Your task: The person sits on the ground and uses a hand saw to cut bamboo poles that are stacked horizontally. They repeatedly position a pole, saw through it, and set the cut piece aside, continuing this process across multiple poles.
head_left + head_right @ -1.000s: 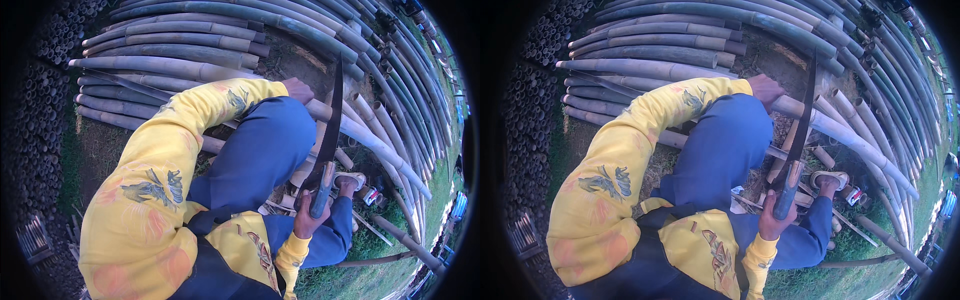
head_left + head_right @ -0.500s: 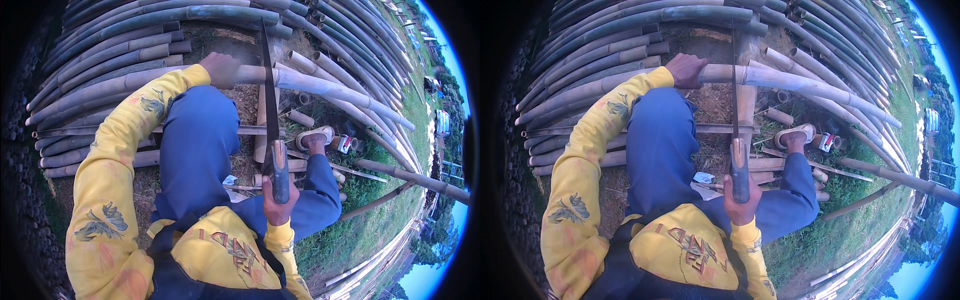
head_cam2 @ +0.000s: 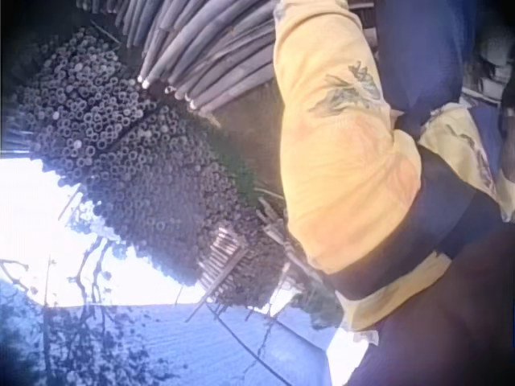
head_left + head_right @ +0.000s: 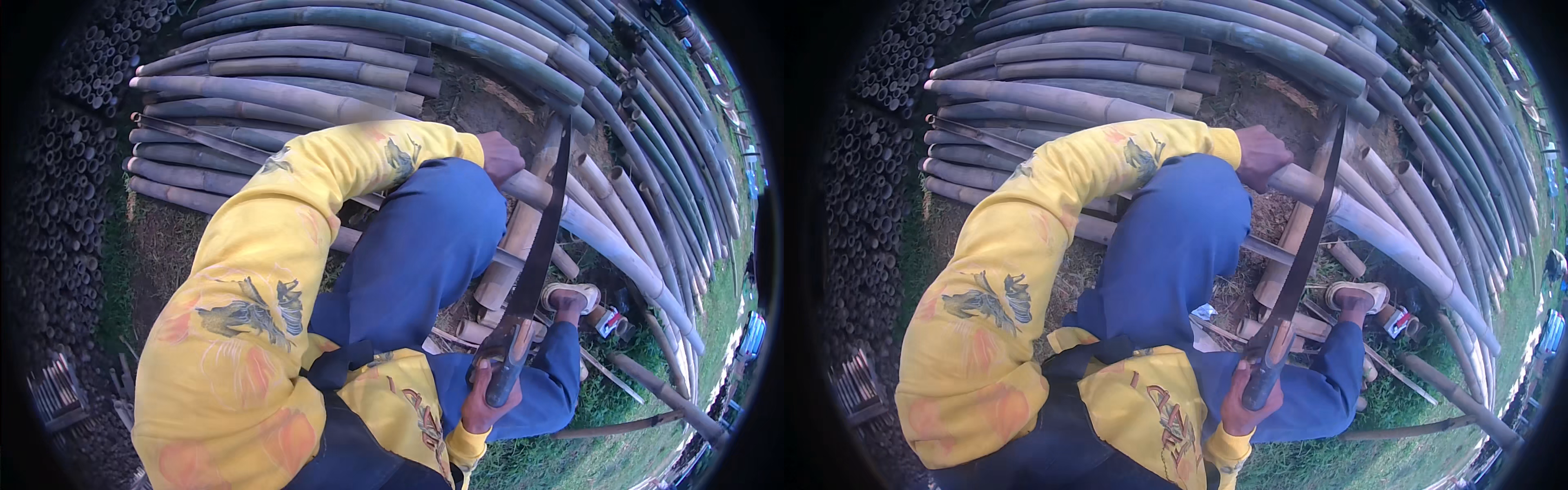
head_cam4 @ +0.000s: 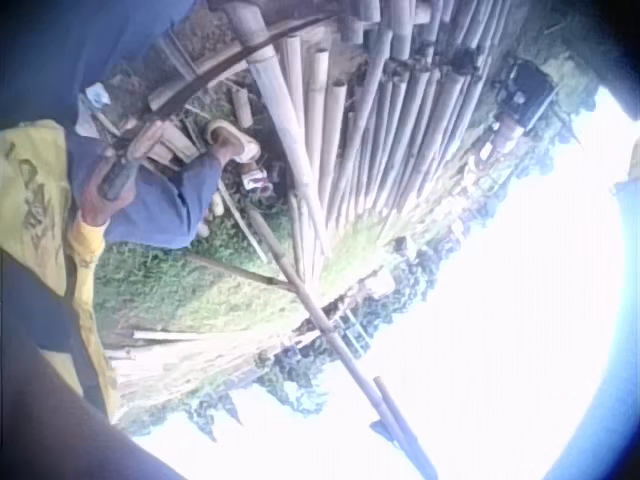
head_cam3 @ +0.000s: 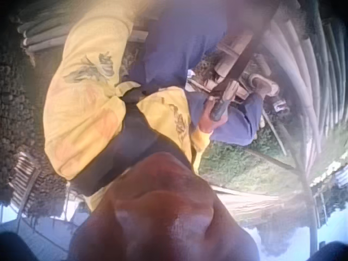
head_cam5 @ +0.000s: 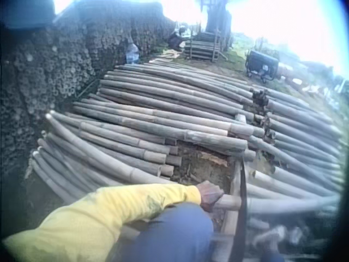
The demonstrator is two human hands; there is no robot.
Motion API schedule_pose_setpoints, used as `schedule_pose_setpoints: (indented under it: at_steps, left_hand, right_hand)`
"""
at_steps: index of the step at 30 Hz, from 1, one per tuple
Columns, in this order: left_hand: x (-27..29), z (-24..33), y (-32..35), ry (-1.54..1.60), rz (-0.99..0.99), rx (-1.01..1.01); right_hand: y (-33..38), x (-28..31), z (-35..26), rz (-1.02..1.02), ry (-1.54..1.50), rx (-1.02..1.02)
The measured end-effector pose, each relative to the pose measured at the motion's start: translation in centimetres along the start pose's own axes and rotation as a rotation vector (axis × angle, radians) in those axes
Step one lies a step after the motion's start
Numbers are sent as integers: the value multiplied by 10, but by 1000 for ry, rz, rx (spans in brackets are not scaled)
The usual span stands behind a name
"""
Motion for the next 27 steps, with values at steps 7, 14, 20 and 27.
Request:
schedule_pose_setpoints:
  at_steps: [7,14,20,27]
  left_hand:
    - [9,-11,25,-37,3,71]
    - [-11,-50,4,-77,-45,158]
    - [-15,-31,12,10,-66,107]
    - [-22,-13,8,77,-52,91]
  right_hand:
    - [6,-19,-8,-41,22,56]
    - [-35,-32,-13,-114,-35,33]
    - [-21,-12,-16,-89,100,58]
    - [-90,-40,-5,-78,6,-47]
Point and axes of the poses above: each hand's wrist, its own y-axis away from the middle knuckle, its own x-axis out of the back of the hand, z = x × y, the point moved 9 cm from there along -y, towards the middle knuckle, and after that the axes turned 6 degrees about -y, right-handed, at the moved point
